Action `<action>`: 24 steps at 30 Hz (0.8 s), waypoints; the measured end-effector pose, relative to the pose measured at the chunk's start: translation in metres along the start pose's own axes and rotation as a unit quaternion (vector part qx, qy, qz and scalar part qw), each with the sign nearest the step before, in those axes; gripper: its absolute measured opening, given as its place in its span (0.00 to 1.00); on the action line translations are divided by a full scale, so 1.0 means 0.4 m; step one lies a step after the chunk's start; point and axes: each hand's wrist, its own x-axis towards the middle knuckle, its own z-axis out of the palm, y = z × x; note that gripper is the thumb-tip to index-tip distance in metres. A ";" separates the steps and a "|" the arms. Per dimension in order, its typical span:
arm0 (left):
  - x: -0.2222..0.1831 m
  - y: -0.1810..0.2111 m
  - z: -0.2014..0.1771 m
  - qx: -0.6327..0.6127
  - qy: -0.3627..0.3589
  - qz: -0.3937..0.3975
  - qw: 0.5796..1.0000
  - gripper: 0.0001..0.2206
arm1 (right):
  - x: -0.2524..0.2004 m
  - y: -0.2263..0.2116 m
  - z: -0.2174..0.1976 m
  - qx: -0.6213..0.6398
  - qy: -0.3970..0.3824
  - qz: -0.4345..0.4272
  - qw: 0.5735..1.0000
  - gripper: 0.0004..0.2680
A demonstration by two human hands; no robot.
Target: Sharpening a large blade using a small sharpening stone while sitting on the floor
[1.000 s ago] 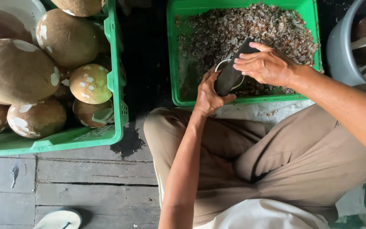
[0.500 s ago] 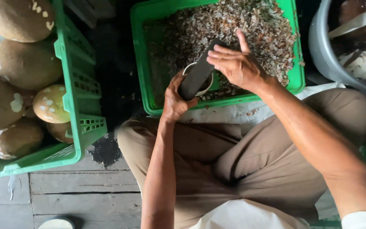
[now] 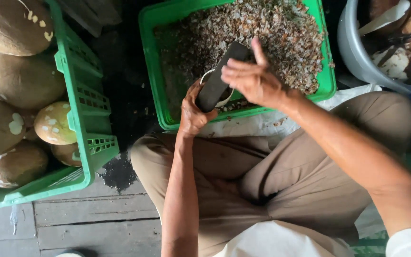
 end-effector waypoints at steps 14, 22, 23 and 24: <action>-0.008 0.022 0.009 -0.002 0.008 -0.040 0.999 0.33 | -0.032 0.063 0.014 -0.077 0.022 -0.040 0.996 0.10; -0.053 0.035 0.063 0.051 0.099 -0.040 0.993 0.34 | -0.025 0.052 -0.004 -0.043 0.002 -0.056 0.998 0.17; -0.053 0.039 0.060 0.048 0.087 -0.057 0.993 0.34 | -0.029 0.056 0.006 -0.036 0.005 -0.048 0.998 0.12; -0.051 0.044 0.057 0.045 0.075 -0.074 0.993 0.33 | -0.032 0.060 0.016 -0.029 0.008 -0.039 0.999 0.09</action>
